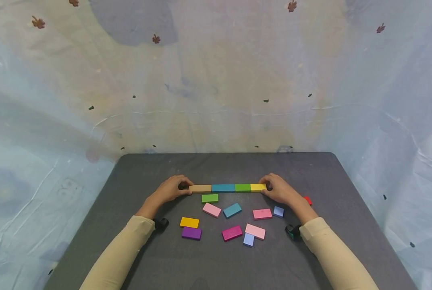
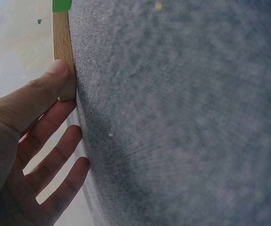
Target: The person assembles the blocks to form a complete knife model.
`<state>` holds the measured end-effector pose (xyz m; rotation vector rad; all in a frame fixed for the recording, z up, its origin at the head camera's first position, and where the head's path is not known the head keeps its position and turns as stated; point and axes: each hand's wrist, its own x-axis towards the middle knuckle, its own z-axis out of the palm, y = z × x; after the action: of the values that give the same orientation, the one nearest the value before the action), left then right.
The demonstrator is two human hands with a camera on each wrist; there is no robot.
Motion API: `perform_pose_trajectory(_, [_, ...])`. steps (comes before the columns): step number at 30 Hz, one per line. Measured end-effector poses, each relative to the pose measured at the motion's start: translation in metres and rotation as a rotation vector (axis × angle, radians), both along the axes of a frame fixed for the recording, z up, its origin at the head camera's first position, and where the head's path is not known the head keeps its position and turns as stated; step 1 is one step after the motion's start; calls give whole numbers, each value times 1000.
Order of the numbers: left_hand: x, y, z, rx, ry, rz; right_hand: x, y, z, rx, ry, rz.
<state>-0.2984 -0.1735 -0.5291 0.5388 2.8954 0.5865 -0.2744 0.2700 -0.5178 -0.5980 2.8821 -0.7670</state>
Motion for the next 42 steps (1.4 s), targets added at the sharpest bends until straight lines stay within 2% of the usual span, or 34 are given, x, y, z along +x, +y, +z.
perform_pose_trajectory(8, [1, 0, 1, 7, 5, 2, 9, 2, 4, -17, 16, 10])
perform_pose_trajectory(17, [3, 0, 4, 8, 3, 6, 36, 12, 9, -35, 111, -58])
perform_pose_trajectory(23, [3, 0, 4, 14, -2, 10, 53, 18, 15, -67, 94, -21])
perform_pose_trajectory(29, [2, 1, 1, 4, 3, -1, 69, 19, 8, -60, 63, -9])
perform_pose_trajectory(35, [2, 1, 0, 6, 0, 6, 76, 17, 3, -46, 36, 11])
perform_pose_trajectory(42, [2, 1, 1, 5, 1, 3, 82, 16, -1, -32, 29, 82])
